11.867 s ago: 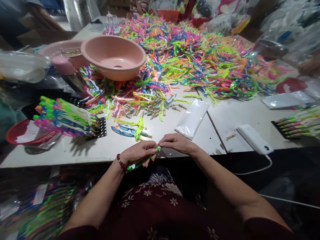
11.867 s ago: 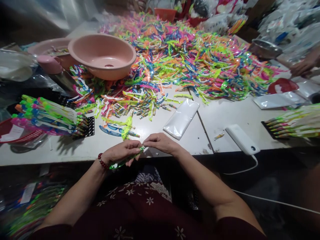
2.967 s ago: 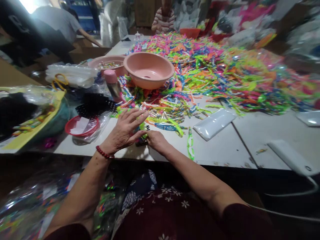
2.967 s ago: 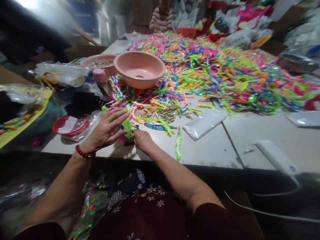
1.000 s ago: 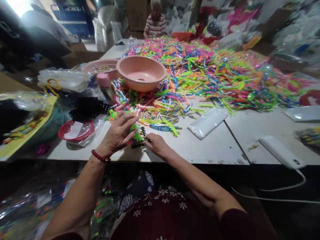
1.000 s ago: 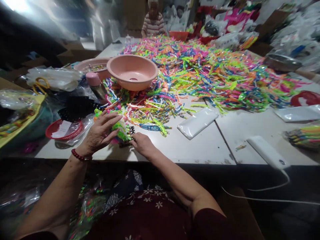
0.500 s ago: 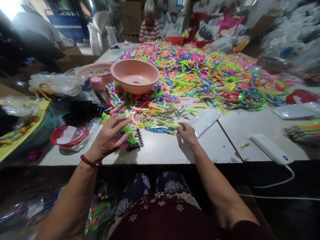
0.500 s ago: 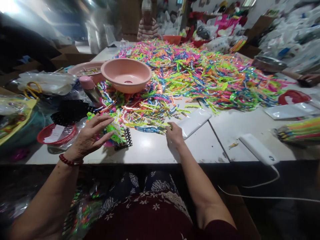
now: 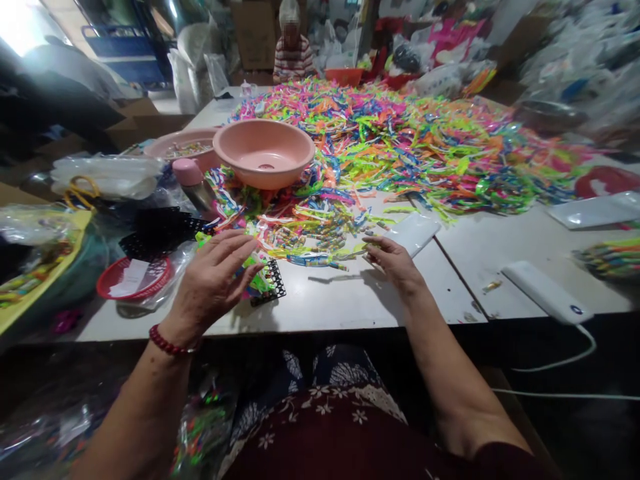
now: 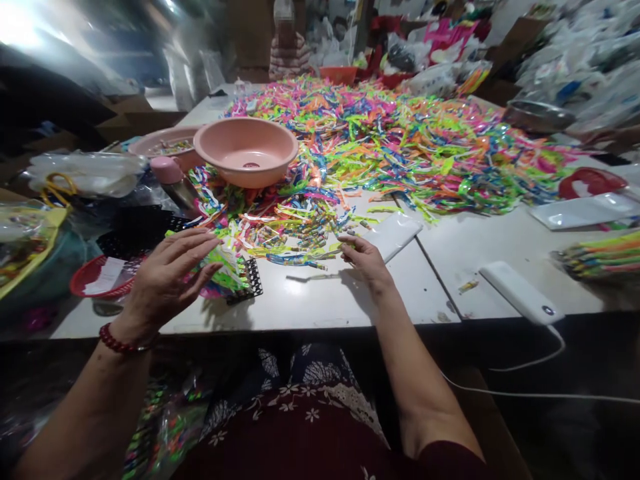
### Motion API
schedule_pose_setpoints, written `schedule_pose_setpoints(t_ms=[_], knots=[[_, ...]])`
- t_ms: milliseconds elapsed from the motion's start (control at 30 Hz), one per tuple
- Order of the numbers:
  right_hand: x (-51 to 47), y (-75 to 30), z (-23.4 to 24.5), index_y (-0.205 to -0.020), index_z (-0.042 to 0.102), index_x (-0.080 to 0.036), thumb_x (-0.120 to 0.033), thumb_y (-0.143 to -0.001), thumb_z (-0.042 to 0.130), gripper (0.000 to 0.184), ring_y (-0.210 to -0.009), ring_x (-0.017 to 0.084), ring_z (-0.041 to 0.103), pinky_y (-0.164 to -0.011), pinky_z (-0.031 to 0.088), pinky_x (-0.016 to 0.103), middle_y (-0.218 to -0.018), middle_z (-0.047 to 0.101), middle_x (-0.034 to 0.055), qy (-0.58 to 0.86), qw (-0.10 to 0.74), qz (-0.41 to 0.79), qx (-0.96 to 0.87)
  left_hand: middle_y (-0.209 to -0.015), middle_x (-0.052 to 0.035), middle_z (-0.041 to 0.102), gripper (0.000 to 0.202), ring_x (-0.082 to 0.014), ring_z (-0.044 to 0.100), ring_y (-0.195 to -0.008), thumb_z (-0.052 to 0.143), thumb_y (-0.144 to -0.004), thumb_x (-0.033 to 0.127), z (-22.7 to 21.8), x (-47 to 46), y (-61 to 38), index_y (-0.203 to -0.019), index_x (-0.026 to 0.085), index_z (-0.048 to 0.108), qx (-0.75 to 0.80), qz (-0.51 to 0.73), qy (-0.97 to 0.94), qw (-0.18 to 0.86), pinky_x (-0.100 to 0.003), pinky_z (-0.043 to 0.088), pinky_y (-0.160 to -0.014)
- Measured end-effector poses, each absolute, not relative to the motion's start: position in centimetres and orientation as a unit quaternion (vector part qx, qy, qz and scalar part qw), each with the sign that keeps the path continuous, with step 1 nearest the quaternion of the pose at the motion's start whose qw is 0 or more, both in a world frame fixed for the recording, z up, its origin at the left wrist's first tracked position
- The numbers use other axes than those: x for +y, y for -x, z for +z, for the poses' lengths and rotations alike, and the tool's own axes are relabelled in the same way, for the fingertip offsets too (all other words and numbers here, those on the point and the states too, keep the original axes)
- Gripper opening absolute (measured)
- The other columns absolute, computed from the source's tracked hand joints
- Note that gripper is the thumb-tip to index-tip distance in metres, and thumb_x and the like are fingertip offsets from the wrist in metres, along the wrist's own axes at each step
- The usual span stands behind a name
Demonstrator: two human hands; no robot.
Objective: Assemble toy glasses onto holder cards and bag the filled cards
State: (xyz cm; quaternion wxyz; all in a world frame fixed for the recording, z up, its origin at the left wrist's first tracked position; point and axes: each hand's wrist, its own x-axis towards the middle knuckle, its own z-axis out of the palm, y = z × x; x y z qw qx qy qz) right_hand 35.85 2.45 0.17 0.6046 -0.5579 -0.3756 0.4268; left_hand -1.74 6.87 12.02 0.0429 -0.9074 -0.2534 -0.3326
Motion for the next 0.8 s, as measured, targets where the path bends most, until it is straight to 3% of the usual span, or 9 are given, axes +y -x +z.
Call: schedule_pose_setpoints(t_ms=[133,233,367,467,600,700,800], knots=[[2.3,-33.5,3.4,-0.100,0.073,-0.022,-0.035,-0.069,0.081,0.034,-0.066,0.009,0.054,-0.066,0.049,0.025,-0.083,0.066,-0.0012,0.506,0.619,0.428,-0.422,-0.113,-0.0111,0.065,0.030,-0.0276,0.058,-0.110,0.058,-0.095,0.029,11.8,4.0,-2.0,-0.123,0.018,0.057,-0.257,-0.303,0.917,0.042,-0.045,0.049,-0.098],[2.5,-31.3,5.3,-0.100,0.073,-0.023,-0.035,-0.072,0.079,0.031,-0.068,0.010,0.055,-0.067,0.050,0.026,-0.083,0.065,-0.0008,0.481,0.622,0.431,-0.443,-0.103,-0.0142,0.066,0.033,-0.0279,0.061,-0.095,0.055,-0.096,0.035,10.1,2.3,-4.9,-0.120,0.013,0.057,-0.326,-0.242,0.913,-0.029,-0.041,0.051,-0.082],[3.1,-29.0,5.8,-0.104,0.071,-0.023,-0.038,-0.074,0.076,0.034,-0.071,0.011,0.056,-0.068,0.051,0.027,-0.083,0.065,-0.0006,0.462,0.638,0.426,-0.446,-0.072,-0.0054,0.063,0.022,-0.0197,0.058,-0.066,0.055,-0.096,0.034,6.8,1.4,-7.3,-0.084,0.017,0.061,-0.423,-0.161,0.868,-0.205,-0.029,0.040,-0.061],[2.9,-27.5,4.7,-0.112,0.067,-0.022,-0.039,-0.070,0.079,0.046,-0.071,0.010,0.058,-0.067,0.052,0.026,-0.094,0.067,0.0013,0.472,0.613,0.448,-0.448,-0.059,-0.0009,0.055,0.031,-0.0155,0.052,-0.057,0.056,-0.093,0.036,5.0,1.2,-7.8,-0.067,0.018,0.054,-0.474,-0.221,0.788,-0.325,-0.026,0.032,-0.056],[1.6,-25.3,2.9,-0.109,0.066,-0.017,-0.036,-0.066,0.083,0.049,-0.068,0.010,0.059,-0.062,0.052,0.025,-0.095,0.069,0.0043,0.492,0.490,0.527,-0.491,-0.054,0.0033,0.052,0.034,-0.0132,0.050,-0.050,0.065,-0.084,0.050,4.3,0.9,-7.5,-0.075,0.019,0.055,-0.512,-0.361,0.632,-0.456,-0.023,0.033,-0.052],[0.8,-24.0,2.5,-0.112,0.063,-0.018,-0.034,-0.070,0.081,0.049,-0.069,0.010,0.060,-0.066,0.053,0.025,-0.096,0.069,0.0037,0.450,0.470,0.577,-0.494,-0.052,0.0054,0.048,0.038,-0.0118,0.046,-0.046,0.074,-0.074,0.052,4.3,1.2,-7.2,-0.078,0.019,0.055,-0.503,-0.409,0.564,-0.511,-0.022,0.032,-0.048],[0.6,-23.1,2.6,-0.117,0.060,-0.021,-0.030,-0.067,0.082,0.055,-0.070,0.011,0.060,-0.068,0.054,0.026,-0.097,0.068,0.0018,0.425,0.464,0.578,-0.519,-0.062,0.0035,0.051,0.036,-0.0111,0.048,-0.052,0.073,-0.077,0.050,4.3,1.8,-7.1,-0.078,0.018,0.056,-0.509,-0.434,0.557,-0.492,-0.022,0.037,-0.051]])
